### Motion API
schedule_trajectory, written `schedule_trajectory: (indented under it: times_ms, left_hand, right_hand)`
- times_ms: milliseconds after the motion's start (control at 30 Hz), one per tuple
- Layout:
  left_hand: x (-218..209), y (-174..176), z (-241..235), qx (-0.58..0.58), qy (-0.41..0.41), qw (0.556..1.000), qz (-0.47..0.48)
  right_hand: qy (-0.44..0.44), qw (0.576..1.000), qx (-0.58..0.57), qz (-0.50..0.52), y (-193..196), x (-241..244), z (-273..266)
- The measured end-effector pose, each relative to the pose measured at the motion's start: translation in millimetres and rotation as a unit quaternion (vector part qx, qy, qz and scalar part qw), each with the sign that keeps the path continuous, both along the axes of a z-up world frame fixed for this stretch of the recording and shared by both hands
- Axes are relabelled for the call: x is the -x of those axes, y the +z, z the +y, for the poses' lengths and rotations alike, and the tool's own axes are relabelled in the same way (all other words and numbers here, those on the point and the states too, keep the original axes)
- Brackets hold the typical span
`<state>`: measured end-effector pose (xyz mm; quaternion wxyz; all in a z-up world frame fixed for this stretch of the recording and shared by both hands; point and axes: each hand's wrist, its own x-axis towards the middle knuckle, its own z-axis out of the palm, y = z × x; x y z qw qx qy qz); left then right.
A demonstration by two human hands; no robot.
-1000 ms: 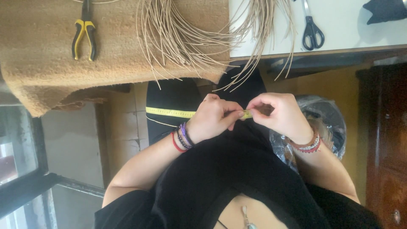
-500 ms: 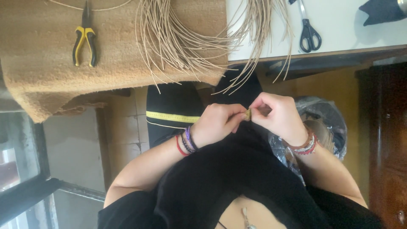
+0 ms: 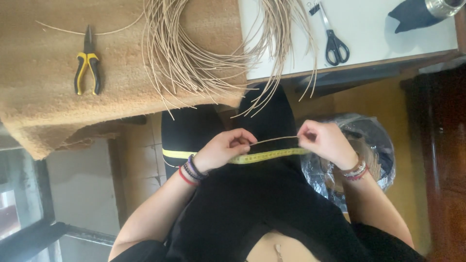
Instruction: The person measures and cuts thin craft sticks using a tape measure and scissors. They repeatedly measure the sticks against the tape measure and cut them to a consistent length, then gather the cut pieces together.
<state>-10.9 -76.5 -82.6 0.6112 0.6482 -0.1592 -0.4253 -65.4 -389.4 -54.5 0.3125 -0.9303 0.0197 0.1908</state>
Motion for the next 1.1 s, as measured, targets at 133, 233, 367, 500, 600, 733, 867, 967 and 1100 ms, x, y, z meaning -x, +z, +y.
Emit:
schedule_trajectory:
  times_ms: [133,233,367,500,600,733,867,967,1100]
  left_hand:
    - [-9,-49,0,-0.029,0.03,0.999,-0.017]
    - [-16,-55,-4,-0.042,0.023,0.999,0.003]
    - [-23,-17,-23,-0.096,-0.026,0.992,-0.078]
    - [-26,0,-41,-0.074,-0.045,0.992,-0.096]
    - [-32,-1,-55,-0.089,-0.018,0.983,-0.157]
    - [-41,12,-67,-0.089,0.012,0.978,-0.187]
    - [-58,26,-74,-0.068,0.049,0.979,-0.184]
    - [-67,44,-75,-0.044,0.058,0.982,-0.172]
    - [-71,59,-74,-0.036,0.055,0.988,-0.139]
  right_hand:
    - [0.036,0.999,0.035,-0.022,-18,-9,11]
    - [0.025,0.999,0.015,-0.046,-24,-19,16]
    - [0.028,0.995,-0.002,-0.097,-23,-31,24]
    - [0.045,0.986,-0.036,-0.155,-22,-38,39]
    - [0.051,0.979,-0.039,-0.195,-18,-44,43]
    - [0.04,0.974,-0.073,-0.209,0,-55,38]
    - [0.013,0.975,0.015,-0.221,1,-85,-8]
    - [-0.065,0.944,0.167,-0.276,-19,-123,-64]
    - [-0.115,0.948,0.264,-0.135,-34,-162,-97]
